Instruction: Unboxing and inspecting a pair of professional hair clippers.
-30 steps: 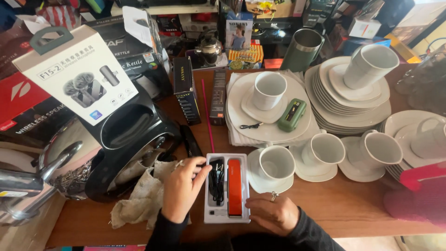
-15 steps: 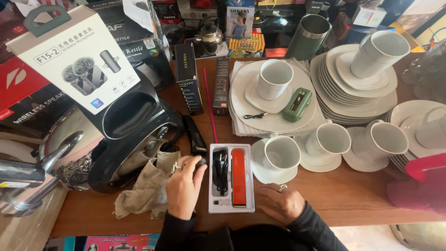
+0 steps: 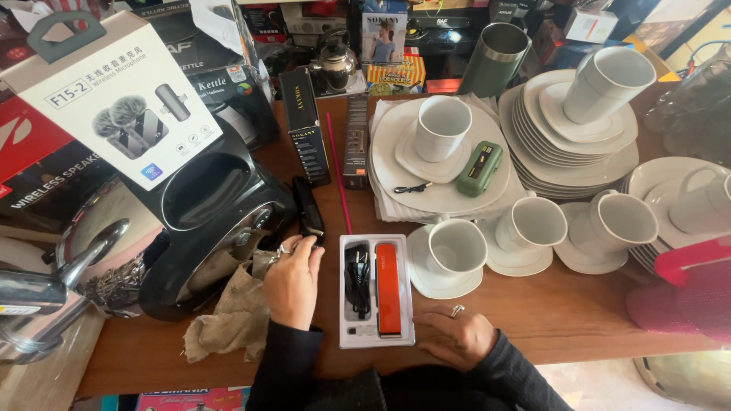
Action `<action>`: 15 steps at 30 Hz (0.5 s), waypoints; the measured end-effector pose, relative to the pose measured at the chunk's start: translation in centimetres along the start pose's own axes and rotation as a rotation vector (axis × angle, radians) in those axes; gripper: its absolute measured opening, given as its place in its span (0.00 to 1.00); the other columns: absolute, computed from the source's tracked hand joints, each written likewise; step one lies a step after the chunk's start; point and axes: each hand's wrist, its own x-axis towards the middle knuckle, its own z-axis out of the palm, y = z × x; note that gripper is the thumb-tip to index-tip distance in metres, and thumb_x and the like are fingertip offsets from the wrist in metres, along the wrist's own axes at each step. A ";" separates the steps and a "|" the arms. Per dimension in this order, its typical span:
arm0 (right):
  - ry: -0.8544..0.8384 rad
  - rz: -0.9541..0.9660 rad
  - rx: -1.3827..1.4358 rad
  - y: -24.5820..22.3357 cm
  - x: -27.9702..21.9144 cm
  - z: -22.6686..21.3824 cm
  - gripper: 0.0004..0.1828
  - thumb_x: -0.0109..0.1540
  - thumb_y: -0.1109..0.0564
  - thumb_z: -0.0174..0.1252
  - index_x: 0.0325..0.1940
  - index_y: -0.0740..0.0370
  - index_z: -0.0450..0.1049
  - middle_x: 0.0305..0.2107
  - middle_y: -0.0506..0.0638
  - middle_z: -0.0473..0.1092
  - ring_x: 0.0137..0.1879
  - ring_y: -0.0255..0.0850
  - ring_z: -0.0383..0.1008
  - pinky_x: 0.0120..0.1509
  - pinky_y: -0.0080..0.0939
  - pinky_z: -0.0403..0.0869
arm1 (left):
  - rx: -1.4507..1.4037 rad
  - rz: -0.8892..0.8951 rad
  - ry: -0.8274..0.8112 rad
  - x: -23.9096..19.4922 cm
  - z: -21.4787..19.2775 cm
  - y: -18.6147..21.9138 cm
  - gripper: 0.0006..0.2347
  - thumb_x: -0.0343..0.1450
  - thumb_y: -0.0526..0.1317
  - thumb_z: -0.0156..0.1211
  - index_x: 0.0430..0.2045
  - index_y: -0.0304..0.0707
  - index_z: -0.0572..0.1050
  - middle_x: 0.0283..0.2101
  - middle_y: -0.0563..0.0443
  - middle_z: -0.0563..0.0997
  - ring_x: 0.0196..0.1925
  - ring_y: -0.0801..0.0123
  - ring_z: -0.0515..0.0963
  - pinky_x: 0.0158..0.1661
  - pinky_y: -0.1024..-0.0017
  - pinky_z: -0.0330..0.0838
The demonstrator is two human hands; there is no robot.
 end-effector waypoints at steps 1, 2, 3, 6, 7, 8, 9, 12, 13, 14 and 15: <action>0.000 0.000 0.000 -0.1 0.1 -0.1 0.26 0.60 0.45 0.69 0.60 0.53 0.74 0.50 0.49 0.77 0.47 0.45 0.83 0.49 0.42 0.81 | 0.000 0.000 0.000 0.1 0.5 -0.4 0.10 0.74 0.47 0.61 0.44 0.47 0.81 0.49 0.56 0.82 0.28 0.59 0.84 0.26 0.62 0.77; -0.004 0.013 0.000 -0.3 0.1 -0.2 0.26 0.60 0.45 0.68 0.60 0.52 0.74 0.50 0.49 0.77 0.46 0.45 0.83 0.49 0.42 0.81 | 0.031 -0.032 0.010 0.1 1.0 -0.9 0.10 0.74 0.48 0.61 0.44 0.50 0.81 0.50 0.59 0.82 0.28 0.59 0.84 0.23 0.61 0.76; -0.009 0.026 0.000 -0.4 0.2 -0.3 0.25 0.60 0.45 0.68 0.59 0.51 0.74 0.49 0.48 0.77 0.45 0.45 0.83 0.48 0.42 0.81 | 0.061 -0.065 0.021 0.2 1.5 -1.3 0.09 0.74 0.48 0.60 0.44 0.52 0.80 0.51 0.63 0.82 0.28 0.60 0.84 0.19 0.60 0.74; -0.046 0.034 0.019 0.4 -0.2 0.2 0.25 0.61 0.45 0.67 0.61 0.50 0.74 0.52 0.48 0.76 0.46 0.47 0.83 0.47 0.45 0.80 | 0.069 -0.071 0.026 0.6 0.6 -0.6 0.09 0.74 0.46 0.61 0.45 0.50 0.78 0.54 0.60 0.79 0.27 0.59 0.83 0.19 0.59 0.75; -0.046 0.035 0.021 0.4 -0.1 0.2 0.25 0.61 0.45 0.67 0.61 0.50 0.74 0.52 0.48 0.76 0.46 0.47 0.83 0.47 0.45 0.80 | 0.069 -0.070 0.024 0.5 0.3 -0.4 0.09 0.74 0.46 0.61 0.45 0.50 0.78 0.54 0.60 0.79 0.27 0.59 0.83 0.19 0.59 0.75; -0.041 0.016 0.030 0.4 -0.1 0.3 0.25 0.61 0.45 0.67 0.60 0.51 0.74 0.52 0.50 0.76 0.46 0.47 0.83 0.48 0.44 0.80 | 0.072 -0.088 -0.037 0.3 0.0 -0.2 0.12 0.74 0.47 0.59 0.49 0.48 0.77 0.57 0.52 0.76 0.25 0.64 0.83 0.19 0.66 0.77; -0.036 -0.001 0.039 0.4 0.0 0.3 0.25 0.61 0.45 0.67 0.60 0.52 0.74 0.51 0.51 0.76 0.46 0.46 0.83 0.49 0.43 0.80 | 0.072 -0.104 -0.098 0.3 -0.2 0.1 0.15 0.75 0.48 0.56 0.53 0.47 0.75 0.61 0.45 0.74 0.22 0.68 0.83 0.18 0.72 0.79; -0.063 0.000 0.077 -0.2 0.5 -0.5 0.23 0.61 0.46 0.66 0.59 0.50 0.73 0.48 0.49 0.77 0.39 0.46 0.83 0.42 0.43 0.80 | -0.078 0.023 -0.050 -1.4 -1.6 0.9 0.12 0.75 0.46 0.58 0.48 0.41 0.74 0.51 0.47 0.79 0.19 0.71 0.79 0.16 0.73 0.76; -0.064 0.000 0.080 -0.1 0.5 -0.4 0.23 0.61 0.46 0.66 0.59 0.50 0.73 0.48 0.49 0.77 0.39 0.46 0.83 0.42 0.43 0.80 | -0.077 0.022 -0.053 -1.9 -1.6 1.1 0.12 0.75 0.46 0.58 0.48 0.41 0.74 0.51 0.47 0.79 0.19 0.71 0.79 0.16 0.73 0.76; -0.077 -0.007 0.090 -0.1 0.5 -0.3 0.24 0.61 0.45 0.67 0.60 0.50 0.73 0.49 0.49 0.77 0.42 0.47 0.83 0.44 0.43 0.80 | -0.140 0.040 -0.105 -2.4 -1.6 1.2 0.13 0.75 0.49 0.56 0.47 0.43 0.76 0.45 0.51 0.82 0.22 0.72 0.82 0.17 0.75 0.75; -0.090 -0.017 0.100 0.0 0.7 -0.2 0.26 0.60 0.45 0.68 0.60 0.50 0.73 0.50 0.50 0.77 0.44 0.49 0.83 0.46 0.44 0.80 | -0.203 0.058 -0.155 -2.9 -1.7 1.4 0.14 0.74 0.53 0.54 0.45 0.45 0.77 0.40 0.55 0.86 0.25 0.74 0.85 0.17 0.77 0.74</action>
